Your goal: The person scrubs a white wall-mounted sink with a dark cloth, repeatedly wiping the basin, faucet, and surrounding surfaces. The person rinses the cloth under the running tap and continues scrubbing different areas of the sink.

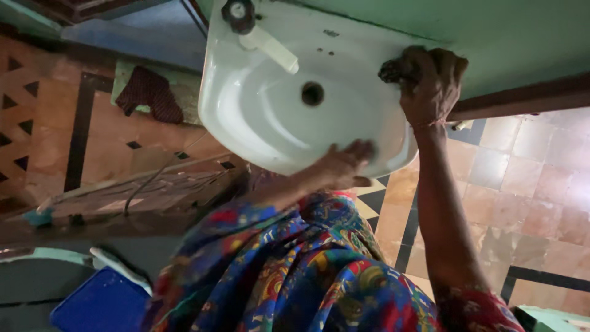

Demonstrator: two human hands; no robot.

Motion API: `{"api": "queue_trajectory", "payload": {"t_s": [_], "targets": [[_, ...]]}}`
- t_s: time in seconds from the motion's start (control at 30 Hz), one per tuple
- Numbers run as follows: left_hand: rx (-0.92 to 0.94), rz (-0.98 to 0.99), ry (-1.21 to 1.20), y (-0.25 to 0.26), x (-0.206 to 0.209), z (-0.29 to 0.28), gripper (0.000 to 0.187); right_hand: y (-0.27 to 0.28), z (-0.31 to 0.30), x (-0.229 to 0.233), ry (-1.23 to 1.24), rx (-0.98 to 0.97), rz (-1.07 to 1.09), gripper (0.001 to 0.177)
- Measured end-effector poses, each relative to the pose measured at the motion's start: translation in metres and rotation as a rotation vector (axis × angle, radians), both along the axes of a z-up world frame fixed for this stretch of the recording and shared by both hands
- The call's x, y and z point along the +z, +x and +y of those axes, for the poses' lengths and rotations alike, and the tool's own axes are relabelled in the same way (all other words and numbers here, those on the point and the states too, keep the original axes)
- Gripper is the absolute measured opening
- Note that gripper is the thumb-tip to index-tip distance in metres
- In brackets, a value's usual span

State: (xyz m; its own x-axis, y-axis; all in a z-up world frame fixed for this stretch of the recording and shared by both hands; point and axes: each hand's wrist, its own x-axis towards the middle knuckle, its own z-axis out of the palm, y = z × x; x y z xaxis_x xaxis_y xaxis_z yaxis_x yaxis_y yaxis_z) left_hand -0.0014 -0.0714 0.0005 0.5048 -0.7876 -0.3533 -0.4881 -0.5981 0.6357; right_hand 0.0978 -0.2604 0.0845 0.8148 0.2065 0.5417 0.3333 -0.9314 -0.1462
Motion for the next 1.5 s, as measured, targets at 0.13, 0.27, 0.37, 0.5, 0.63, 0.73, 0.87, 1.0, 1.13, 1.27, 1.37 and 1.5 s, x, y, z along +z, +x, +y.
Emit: {"api": "queue_trajectory", "payload": {"t_s": [0.13, 0.27, 0.37, 0.5, 0.63, 0.73, 0.87, 1.0, 1.13, 1.27, 1.37, 1.5], "targets": [[0.099, -0.297, -0.198, -0.005, 0.006, -0.039, 0.107, 0.008, 0.003, -0.008, 0.082, 0.037, 0.100, 0.028], [-0.064, -0.389, -0.098, -0.004, 0.015, -0.034, 0.102, -0.006, -0.004, -0.006, 0.109, 0.131, 0.140, 0.032], [-0.092, -0.366, -0.161, -0.009, 0.009, -0.032, 0.099, -0.043, -0.015, 0.000, 0.085, 0.005, 0.327, 0.034], [-0.109, -0.294, -0.256, -0.001, -0.020, -0.041, 0.098, -0.091, -0.003, -0.009, 0.160, -0.120, 0.270, 0.028], [-0.170, -0.085, -0.293, 0.010, -0.043, -0.047, 0.105, -0.054, 0.003, -0.021, 0.153, -0.185, 0.210, 0.019], [-0.158, 0.022, -0.348, 0.014, -0.047, -0.047, 0.108, 0.005, 0.003, -0.022, 0.159, -0.113, 0.085, 0.024], [-0.107, 0.028, -0.534, 0.022, -0.047, -0.040, 0.109, 0.021, 0.008, -0.019, 0.130, -0.171, 0.169, 0.025], [-0.071, 0.086, 0.031, 0.032, -0.047, -0.021, 0.111, -0.033, 0.001, -0.008, 0.082, -0.205, 0.207, 0.025], [0.058, 0.097, 0.340, 0.050, -0.033, 0.045, 0.088, -0.058, 0.014, -0.008, 0.123, -0.197, 0.089, 0.036], [0.301, 0.028, 0.664, 0.062, -0.015, 0.119, 0.098, -0.021, 0.027, -0.021, 0.090, -0.252, 0.025, 0.019], [0.350, -0.180, 0.723, 0.066, -0.011, 0.144, 0.097, 0.019, 0.046, -0.033, 0.048, -0.267, -0.020, 0.021], [0.372, -0.130, 0.780, 0.067, -0.019, 0.139, 0.093, 0.032, 0.079, -0.046, 0.191, -0.213, -0.076, 0.015]]}}
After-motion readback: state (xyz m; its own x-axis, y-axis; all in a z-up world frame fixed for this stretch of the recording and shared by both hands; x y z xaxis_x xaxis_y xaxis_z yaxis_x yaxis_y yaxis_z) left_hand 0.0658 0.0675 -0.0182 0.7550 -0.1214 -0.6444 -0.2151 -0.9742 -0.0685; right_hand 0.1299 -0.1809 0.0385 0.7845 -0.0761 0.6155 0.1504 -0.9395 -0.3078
